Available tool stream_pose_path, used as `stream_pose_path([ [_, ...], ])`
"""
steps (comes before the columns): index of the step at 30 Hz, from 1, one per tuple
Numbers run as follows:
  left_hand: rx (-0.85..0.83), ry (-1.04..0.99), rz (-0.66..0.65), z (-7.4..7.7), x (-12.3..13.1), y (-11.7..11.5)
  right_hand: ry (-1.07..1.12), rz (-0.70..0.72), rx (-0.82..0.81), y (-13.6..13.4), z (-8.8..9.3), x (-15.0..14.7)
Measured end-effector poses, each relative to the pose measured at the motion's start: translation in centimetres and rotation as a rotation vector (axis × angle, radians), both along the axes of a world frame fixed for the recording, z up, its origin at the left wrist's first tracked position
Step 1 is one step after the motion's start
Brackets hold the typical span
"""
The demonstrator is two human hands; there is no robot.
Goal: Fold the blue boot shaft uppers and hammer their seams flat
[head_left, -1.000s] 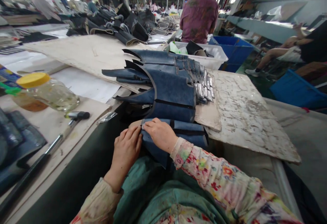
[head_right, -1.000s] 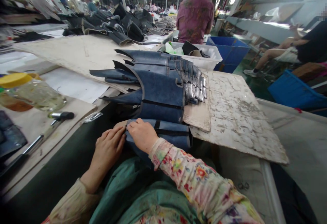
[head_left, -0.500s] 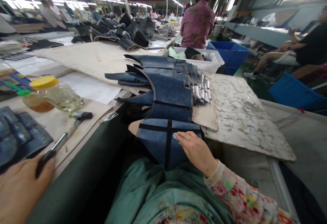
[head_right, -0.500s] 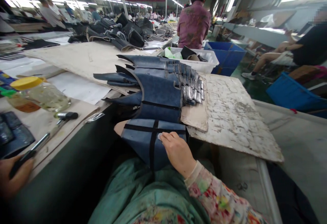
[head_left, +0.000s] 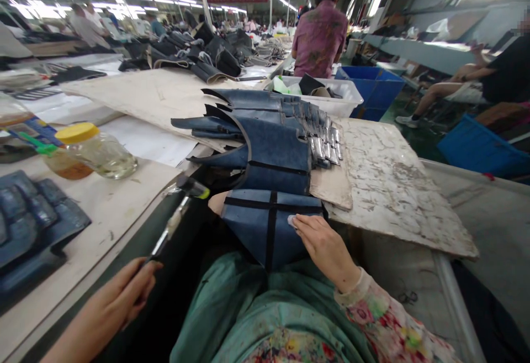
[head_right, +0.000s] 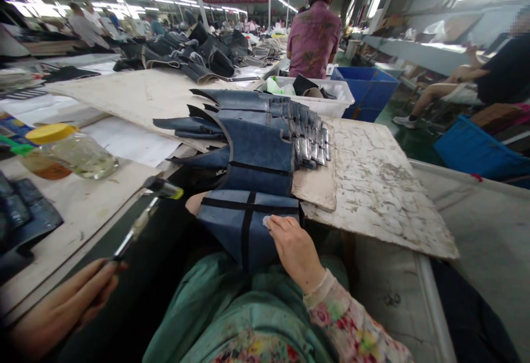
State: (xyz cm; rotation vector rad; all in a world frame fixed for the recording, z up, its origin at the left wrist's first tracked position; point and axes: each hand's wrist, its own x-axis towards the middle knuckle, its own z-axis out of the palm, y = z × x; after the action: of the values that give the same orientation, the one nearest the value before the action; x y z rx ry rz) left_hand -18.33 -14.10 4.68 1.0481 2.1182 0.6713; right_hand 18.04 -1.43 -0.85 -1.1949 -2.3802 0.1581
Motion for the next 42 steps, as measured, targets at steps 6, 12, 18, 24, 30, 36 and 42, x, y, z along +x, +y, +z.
stream_pose_path([
  [6, 0.041, -0.132, -0.1, -0.8, 4.6, 2.1, 0.018, 0.002, -0.004, 0.0, 0.1, 0.0],
  [12, 0.045, 0.117, -0.326, -1.9, 4.2, 3.2, 0.051, -0.001, 0.003, 0.0, -0.2, 0.1],
  [18, 0.015, 0.065, -0.472, -1.7, 7.5, 3.8, 0.087, 0.004, 0.02, -0.1, -0.3, 0.2],
  [24, 0.023, 0.036, -0.501, -1.6, 8.7, 4.7, 0.076, 0.001, -0.001, -0.1, -0.5, 0.5],
  [30, -0.07, 0.132, -0.577, -1.6, 8.7, 5.4, 0.103, -0.012, -0.006, -0.1, -0.8, 0.5],
  [36, -0.014, 0.194, -0.516, -1.4, 8.8, 5.7, 0.11, -0.014, 0.005, -0.1, -0.9, 0.5],
  [42, -0.025, 0.157, -0.575, -1.2, 8.9, 5.7, 0.092, -0.035, 0.009, -0.5, -0.8, 0.7],
])
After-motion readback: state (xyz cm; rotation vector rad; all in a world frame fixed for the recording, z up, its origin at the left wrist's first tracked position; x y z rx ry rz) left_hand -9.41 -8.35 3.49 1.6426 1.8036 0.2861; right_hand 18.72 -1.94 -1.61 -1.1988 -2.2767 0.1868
